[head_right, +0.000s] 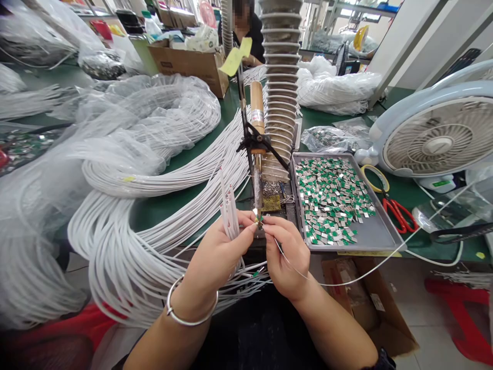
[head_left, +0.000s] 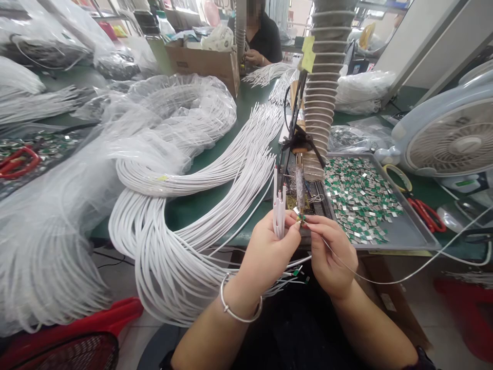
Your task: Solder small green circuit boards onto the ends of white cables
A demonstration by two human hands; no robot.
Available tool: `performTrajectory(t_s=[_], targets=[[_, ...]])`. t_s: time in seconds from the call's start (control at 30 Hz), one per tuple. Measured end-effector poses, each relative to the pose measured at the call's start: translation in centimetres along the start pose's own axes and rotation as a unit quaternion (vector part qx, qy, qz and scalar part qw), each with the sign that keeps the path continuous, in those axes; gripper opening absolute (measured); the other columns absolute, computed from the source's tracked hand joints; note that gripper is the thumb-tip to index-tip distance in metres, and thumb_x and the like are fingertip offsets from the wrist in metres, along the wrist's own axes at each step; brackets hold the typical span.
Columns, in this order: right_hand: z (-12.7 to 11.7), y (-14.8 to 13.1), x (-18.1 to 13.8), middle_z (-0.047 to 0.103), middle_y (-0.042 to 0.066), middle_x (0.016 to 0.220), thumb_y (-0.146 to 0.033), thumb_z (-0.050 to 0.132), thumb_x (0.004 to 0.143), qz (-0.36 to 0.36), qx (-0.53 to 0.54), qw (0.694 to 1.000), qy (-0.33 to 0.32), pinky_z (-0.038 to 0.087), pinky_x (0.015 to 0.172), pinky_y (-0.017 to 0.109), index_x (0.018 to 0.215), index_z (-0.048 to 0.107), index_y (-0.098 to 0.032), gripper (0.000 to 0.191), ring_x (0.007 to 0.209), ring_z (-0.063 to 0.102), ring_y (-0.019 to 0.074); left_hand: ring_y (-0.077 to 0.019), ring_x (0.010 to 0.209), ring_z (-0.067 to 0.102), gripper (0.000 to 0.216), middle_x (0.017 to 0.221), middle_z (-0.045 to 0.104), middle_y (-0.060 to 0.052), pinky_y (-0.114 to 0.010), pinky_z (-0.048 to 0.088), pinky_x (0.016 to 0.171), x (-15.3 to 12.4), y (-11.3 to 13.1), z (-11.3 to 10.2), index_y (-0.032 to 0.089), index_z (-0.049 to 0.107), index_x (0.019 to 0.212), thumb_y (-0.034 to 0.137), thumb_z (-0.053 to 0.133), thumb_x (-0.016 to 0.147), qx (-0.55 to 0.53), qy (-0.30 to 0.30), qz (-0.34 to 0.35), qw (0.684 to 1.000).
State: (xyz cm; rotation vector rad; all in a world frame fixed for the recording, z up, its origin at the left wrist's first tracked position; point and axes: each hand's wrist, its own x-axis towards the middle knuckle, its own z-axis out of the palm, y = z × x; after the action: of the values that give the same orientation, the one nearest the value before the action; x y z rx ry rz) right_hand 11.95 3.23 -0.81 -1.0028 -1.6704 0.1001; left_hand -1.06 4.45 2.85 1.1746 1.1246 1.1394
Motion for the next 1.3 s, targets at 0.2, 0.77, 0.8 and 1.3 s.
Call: performTrajectory(t_s=[0.2, 0.77, 0.8, 1.3], targets=[[-0.2, 0.0, -0.5, 0.067, 0.008, 0.096, -0.006, 0.05, 0.083, 0.014, 0.017, 1.0, -0.014, 0.057, 0.077, 0.037, 0.099, 0.059, -0.02, 0.024, 0.093, 0.065, 0.0192, -0.0145, 0.082, 0.056, 0.008, 0.087, 0.059, -0.003, -0.027, 0.044, 0.079, -0.2, -0.7, -0.3, 0.018, 0.053, 0.071, 0.019, 0.056, 0.078, 0.0, -0.009, 0.0, 1.0], [-2.0, -0.8, -2.1, 0.064, 0.007, 0.093, -0.003, 0.047, 0.083, 0.028, 0.008, 0.996, -0.08, 0.053, 0.079, 0.027, 0.101, 0.057, -0.017, 0.025, 0.09, 0.063, 0.0143, -0.0174, 0.078, 0.059, 0.032, 0.091, 0.064, -0.008, -0.03, 0.048, 0.074, -3.0, -3.3, -1.0, 0.016, 0.062, 0.078, 0.038, 0.042, 0.091, 0.051, -0.1, -0.017, 0.994], [-2.2, -0.8, -2.2, 0.064, 0.007, 0.091, -0.003, 0.047, 0.083, 0.029, 0.002, 0.996, -0.079, 0.053, 0.079, 0.027, 0.101, 0.057, -0.017, 0.025, 0.089, 0.063, 0.0143, -0.019, 0.087, 0.06, 0.031, 0.1, 0.064, -0.009, -0.031, 0.047, 0.08, -3.0, -3.4, -1.1, 0.016, 0.064, 0.08, 0.037, 0.043, 0.091, 0.067, -0.078, -0.005, 0.995], [-10.3, 9.1, 2.5, 0.068, 0.009, 0.087, -0.017, 0.046, 0.08, 0.064, -0.361, 0.926, -0.089, 0.051, 0.078, 0.039, 0.089, 0.063, -0.019, 0.019, 0.083, 0.063, 0.0235, -0.0077, 0.054, 0.033, 0.023, 0.061, 0.041, 0.005, -0.022, 0.027, 0.053, -2.3, -4.6, -1.6, 0.018, 0.057, 0.084, 0.04, 0.062, 0.081, -0.174, -0.052, -0.121, 0.976]])
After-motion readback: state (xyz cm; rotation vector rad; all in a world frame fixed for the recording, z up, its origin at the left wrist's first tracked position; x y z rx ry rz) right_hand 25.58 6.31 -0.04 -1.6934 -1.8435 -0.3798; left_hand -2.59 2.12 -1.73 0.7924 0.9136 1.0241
